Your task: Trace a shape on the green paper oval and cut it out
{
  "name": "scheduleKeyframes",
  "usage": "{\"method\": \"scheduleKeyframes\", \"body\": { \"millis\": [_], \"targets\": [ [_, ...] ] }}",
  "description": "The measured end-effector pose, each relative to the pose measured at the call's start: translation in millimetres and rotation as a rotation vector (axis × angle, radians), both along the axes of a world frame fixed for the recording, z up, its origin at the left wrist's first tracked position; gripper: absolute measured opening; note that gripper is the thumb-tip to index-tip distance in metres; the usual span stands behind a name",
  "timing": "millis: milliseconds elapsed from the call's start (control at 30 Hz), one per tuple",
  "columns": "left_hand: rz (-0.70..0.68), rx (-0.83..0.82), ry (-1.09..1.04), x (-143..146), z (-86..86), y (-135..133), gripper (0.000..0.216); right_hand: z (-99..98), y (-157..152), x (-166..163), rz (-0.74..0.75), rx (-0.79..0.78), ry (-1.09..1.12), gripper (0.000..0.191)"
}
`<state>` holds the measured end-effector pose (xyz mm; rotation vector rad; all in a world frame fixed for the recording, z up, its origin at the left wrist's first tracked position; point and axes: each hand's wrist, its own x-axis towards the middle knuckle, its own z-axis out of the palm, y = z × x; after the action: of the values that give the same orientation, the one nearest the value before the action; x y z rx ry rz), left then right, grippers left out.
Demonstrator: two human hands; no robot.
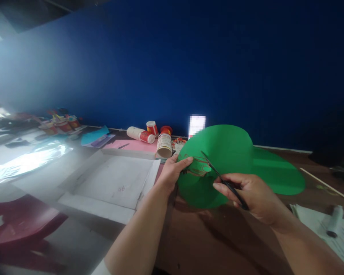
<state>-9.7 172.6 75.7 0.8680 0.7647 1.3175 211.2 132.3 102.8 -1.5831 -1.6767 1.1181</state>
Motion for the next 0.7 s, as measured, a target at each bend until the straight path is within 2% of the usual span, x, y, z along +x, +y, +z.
{"method": "scheduleKeyframes", "body": {
  "millis": [233,467,600,700],
  "targets": [
    [0.026,0.003,-0.032,1.2,-0.4,0.1,0.039,2.5,-1.3,-8.9,-0.007,0.048,0.005,0.051],
    [-0.028,0.053,-0.151,8.5,-0.8,-1.5,0.051,-0.8,0.3,-20.4,-0.141,0.154,0.049,0.047],
    [-0.095,0.076,-0.120,13.9,-6.2,-2.8,0.053,-3.3,0.2,-25.4,-0.232,0.170,0.091,0.044],
    [-0.060,0.064,-0.052,14.7,-8.9,-1.9,0.051,-6.3,0.1,-27.5,-0.278,0.225,0.139,0.041]
  ]
}}
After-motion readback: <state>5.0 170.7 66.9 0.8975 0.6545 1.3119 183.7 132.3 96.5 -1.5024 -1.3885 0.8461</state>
